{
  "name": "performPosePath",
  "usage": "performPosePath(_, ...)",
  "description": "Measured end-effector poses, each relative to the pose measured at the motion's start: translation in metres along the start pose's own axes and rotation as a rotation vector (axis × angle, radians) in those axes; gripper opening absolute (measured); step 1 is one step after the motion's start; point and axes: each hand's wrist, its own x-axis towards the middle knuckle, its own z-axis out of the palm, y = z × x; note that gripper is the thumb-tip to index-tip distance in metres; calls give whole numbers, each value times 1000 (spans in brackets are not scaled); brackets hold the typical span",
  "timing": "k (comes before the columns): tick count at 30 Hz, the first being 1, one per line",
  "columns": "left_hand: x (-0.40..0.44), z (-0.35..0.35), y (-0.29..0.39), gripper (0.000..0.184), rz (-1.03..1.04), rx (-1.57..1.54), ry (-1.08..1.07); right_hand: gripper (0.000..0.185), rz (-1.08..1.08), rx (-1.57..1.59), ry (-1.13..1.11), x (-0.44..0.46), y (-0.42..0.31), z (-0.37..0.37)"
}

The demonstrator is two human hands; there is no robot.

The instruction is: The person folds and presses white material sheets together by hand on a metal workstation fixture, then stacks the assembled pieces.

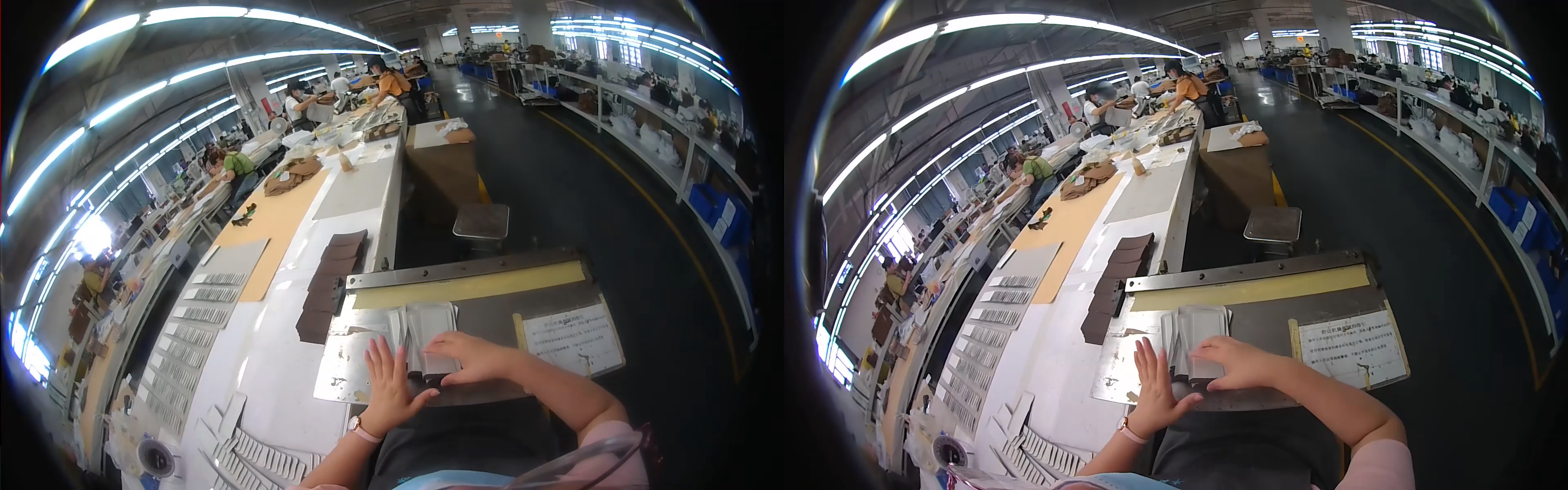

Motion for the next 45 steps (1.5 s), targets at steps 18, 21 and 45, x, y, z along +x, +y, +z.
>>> performPosePath(18,10,-3,13,66,-84,114,-290,26,-12,-324,1063,-29,21,-75)
performPosePath(21,20,-12,12,68,-48,30,-278,41,290,-605,357,-45,51,-37)
performPosePath(45,133,36,9,71,-19,108,-602,55,327,-662,348,1,118,-37)
